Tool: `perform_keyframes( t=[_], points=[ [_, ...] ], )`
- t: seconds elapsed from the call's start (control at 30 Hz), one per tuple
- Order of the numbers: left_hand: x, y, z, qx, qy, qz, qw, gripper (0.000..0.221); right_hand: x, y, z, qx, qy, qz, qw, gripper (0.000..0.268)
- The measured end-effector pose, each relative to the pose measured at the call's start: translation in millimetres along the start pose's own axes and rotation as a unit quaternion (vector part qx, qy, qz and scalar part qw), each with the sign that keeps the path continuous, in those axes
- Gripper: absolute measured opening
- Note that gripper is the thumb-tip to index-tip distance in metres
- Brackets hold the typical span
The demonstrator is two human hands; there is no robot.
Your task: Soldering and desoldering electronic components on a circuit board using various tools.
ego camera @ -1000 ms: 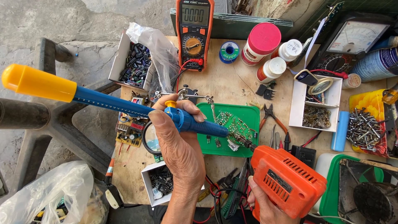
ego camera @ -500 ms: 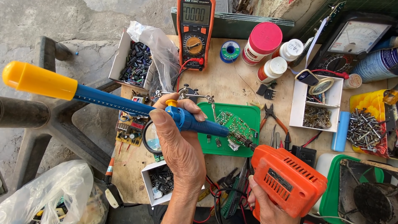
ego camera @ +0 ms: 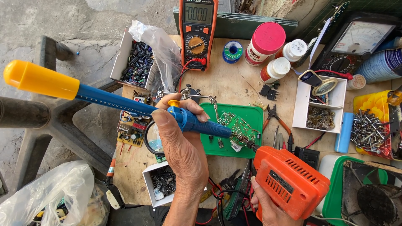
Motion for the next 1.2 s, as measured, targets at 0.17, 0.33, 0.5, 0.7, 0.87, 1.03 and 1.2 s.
perform_keyframes(
  t=[0.17, 0.33, 0.5, 0.7, 0.87, 1.03, 1.2],
  points=[
    [0, 0, -1, 0.002, -0.006, -0.003, 1.000, 0.064, 0, 0, 0, -0.006, 0.003, 0.005, 1.000, 0.021],
    [-1, 1, -1, 0.001, -0.009, -0.003, 1.000, 0.066, -4, -1, -22, 0.019, -0.018, 0.006, 1.000, 0.020],
    [1, 1, -1, 0.004, 0.002, -0.003, 1.000, 0.065, -2, 3, -3, -0.015, -0.054, -0.011, 0.998, 0.023],
    [2, 2, -2, -0.002, 0.005, -0.009, 1.000, 0.067, 1, 1, 7, -0.036, -0.026, 0.013, 0.999, 0.038],
    [2, 1, -2, 0.002, -0.002, -0.009, 1.000, 0.066, 0, 0, 2, -0.017, -0.022, 0.014, 1.000, 0.032],
    [0, 1, -1, 0.001, 0.001, -0.007, 1.000, 0.065, 1, 1, 6, -0.025, -0.020, 0.010, 0.999, 0.030],
    [0, 1, -2, 0.000, -0.001, -0.010, 1.000, 0.066, 0, 0, 1, -0.005, -0.013, 0.017, 1.000, 0.032]
  ],
)
Point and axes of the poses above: each hand's wrist, its own y-axis away from the middle knuckle, its own x-axis out of the palm, z = x × y, the point moved 8 cm from there along -y, towards the middle knuckle, and after that the axes turned 2 degrees about z, right-handed, at the moved point
